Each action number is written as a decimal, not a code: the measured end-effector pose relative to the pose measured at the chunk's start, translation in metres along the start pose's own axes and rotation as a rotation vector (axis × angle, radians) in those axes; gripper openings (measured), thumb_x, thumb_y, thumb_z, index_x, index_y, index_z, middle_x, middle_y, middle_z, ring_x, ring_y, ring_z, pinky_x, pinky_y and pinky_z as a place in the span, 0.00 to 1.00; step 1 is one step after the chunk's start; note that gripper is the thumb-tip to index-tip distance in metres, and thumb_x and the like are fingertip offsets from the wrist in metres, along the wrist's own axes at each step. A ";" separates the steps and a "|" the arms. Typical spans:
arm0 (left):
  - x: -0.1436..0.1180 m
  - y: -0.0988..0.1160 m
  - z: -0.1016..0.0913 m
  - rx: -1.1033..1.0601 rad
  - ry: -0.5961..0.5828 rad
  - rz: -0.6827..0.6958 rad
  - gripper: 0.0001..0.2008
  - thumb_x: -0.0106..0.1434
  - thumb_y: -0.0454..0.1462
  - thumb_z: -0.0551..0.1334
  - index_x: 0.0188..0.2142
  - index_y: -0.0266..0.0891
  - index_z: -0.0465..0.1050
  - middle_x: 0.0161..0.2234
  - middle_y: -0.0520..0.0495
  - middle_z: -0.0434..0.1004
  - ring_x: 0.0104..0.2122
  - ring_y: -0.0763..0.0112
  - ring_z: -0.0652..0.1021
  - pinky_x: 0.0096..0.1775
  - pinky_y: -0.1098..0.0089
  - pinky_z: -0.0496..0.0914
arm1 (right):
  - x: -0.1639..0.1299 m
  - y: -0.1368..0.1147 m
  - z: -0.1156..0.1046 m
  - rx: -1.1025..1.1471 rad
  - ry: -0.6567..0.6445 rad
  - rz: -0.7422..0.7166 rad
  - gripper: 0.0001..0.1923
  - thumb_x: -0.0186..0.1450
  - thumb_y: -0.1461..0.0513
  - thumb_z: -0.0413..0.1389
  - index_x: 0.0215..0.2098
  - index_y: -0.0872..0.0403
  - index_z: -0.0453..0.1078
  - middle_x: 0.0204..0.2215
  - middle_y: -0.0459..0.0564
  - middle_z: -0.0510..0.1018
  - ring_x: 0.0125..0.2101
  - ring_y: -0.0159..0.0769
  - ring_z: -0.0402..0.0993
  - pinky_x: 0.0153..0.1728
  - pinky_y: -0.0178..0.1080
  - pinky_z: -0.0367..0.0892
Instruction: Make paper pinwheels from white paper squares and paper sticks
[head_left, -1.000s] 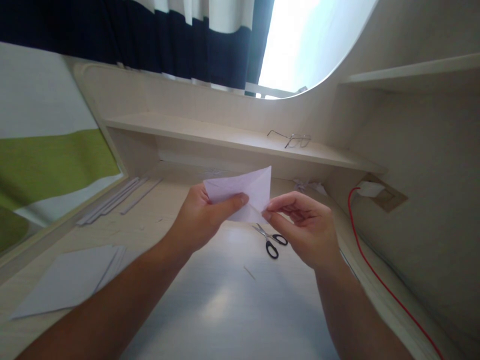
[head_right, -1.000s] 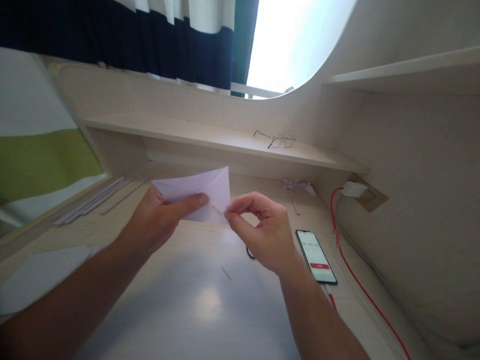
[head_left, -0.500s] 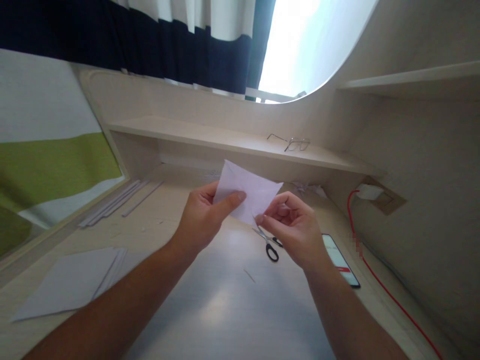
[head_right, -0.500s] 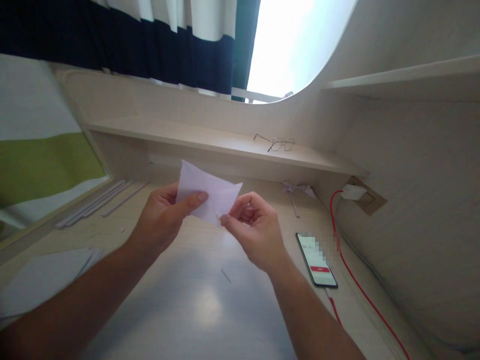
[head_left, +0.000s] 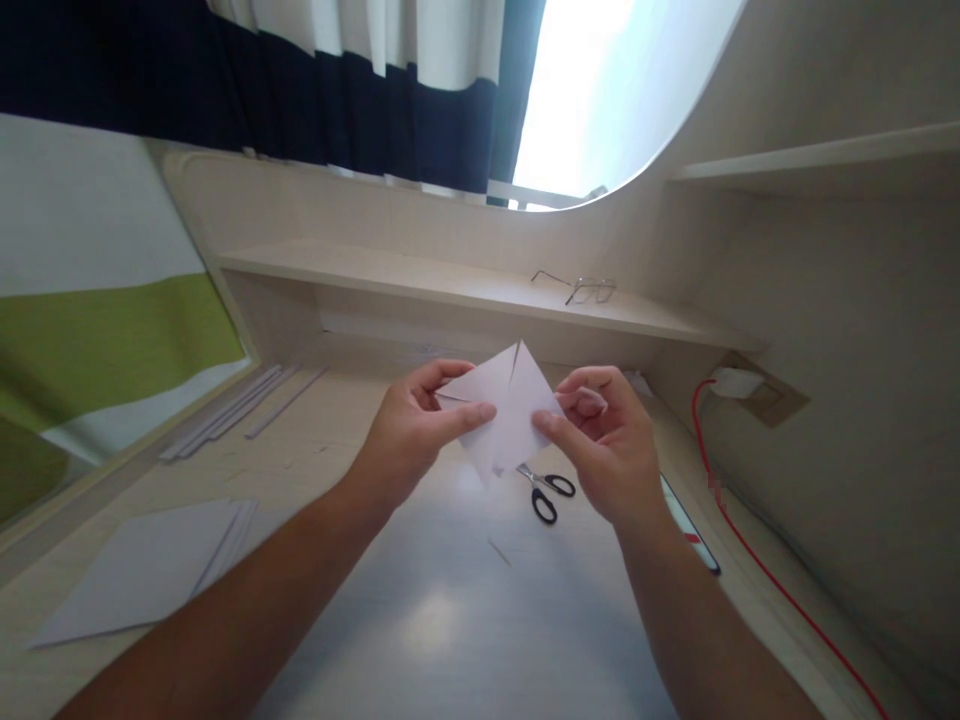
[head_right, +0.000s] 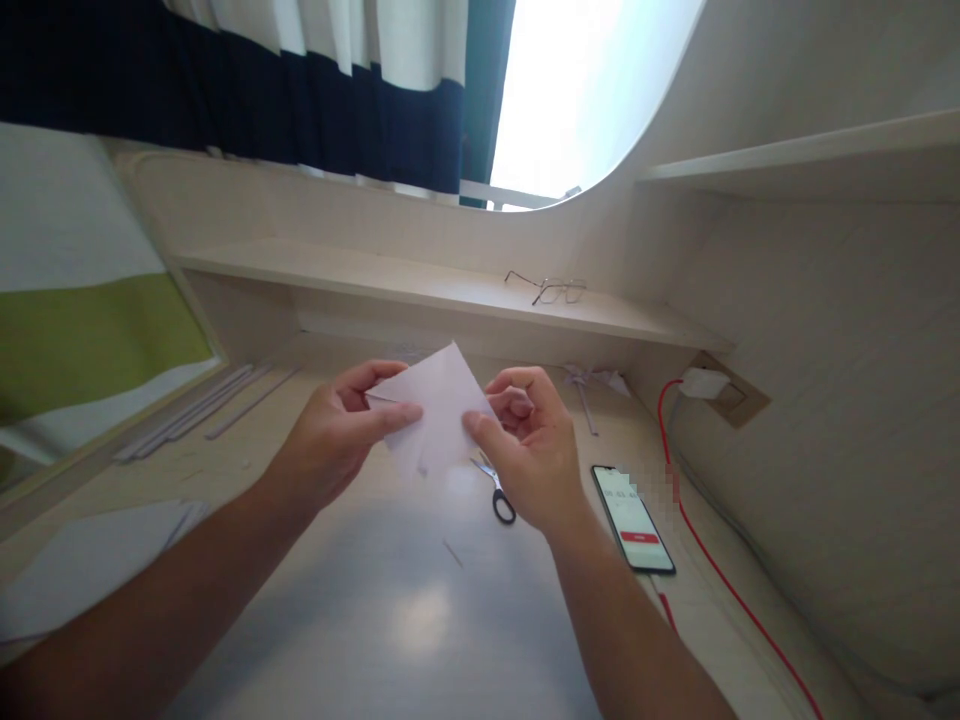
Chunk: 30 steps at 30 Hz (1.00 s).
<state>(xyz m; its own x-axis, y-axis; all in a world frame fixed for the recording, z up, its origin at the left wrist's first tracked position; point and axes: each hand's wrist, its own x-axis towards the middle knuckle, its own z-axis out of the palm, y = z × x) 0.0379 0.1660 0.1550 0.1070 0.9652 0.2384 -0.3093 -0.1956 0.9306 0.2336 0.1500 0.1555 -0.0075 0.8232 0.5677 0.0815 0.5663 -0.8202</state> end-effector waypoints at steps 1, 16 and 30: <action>0.001 -0.003 0.001 -0.073 0.019 0.011 0.24 0.50 0.38 0.77 0.47 0.40 0.78 0.36 0.48 0.84 0.32 0.68 0.81 0.36 0.70 0.75 | 0.000 0.000 0.002 -0.005 0.034 -0.014 0.14 0.61 0.61 0.67 0.40 0.47 0.67 0.25 0.40 0.72 0.26 0.31 0.69 0.28 0.34 0.68; -0.001 0.012 -0.010 0.042 -0.147 -0.151 0.15 0.54 0.42 0.75 0.39 0.35 0.83 0.37 0.43 0.86 0.33 0.63 0.82 0.37 0.67 0.75 | -0.007 -0.014 -0.019 -0.185 -0.345 -0.082 0.11 0.66 0.66 0.64 0.45 0.48 0.80 0.43 0.50 0.84 0.44 0.40 0.80 0.48 0.42 0.73; -0.002 0.017 -0.011 0.207 -0.192 -0.171 0.11 0.53 0.42 0.73 0.32 0.37 0.82 0.31 0.46 0.84 0.28 0.67 0.79 0.31 0.70 0.71 | -0.006 -0.024 -0.023 -0.250 -0.473 -0.149 0.07 0.66 0.66 0.65 0.42 0.49 0.80 0.39 0.48 0.85 0.39 0.38 0.81 0.42 0.40 0.74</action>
<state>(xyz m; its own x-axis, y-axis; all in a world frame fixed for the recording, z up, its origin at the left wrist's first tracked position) 0.0221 0.1625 0.1673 0.3231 0.9406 0.1038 -0.0748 -0.0840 0.9937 0.2545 0.1306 0.1731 -0.4792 0.6959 0.5348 0.2787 0.6985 -0.6591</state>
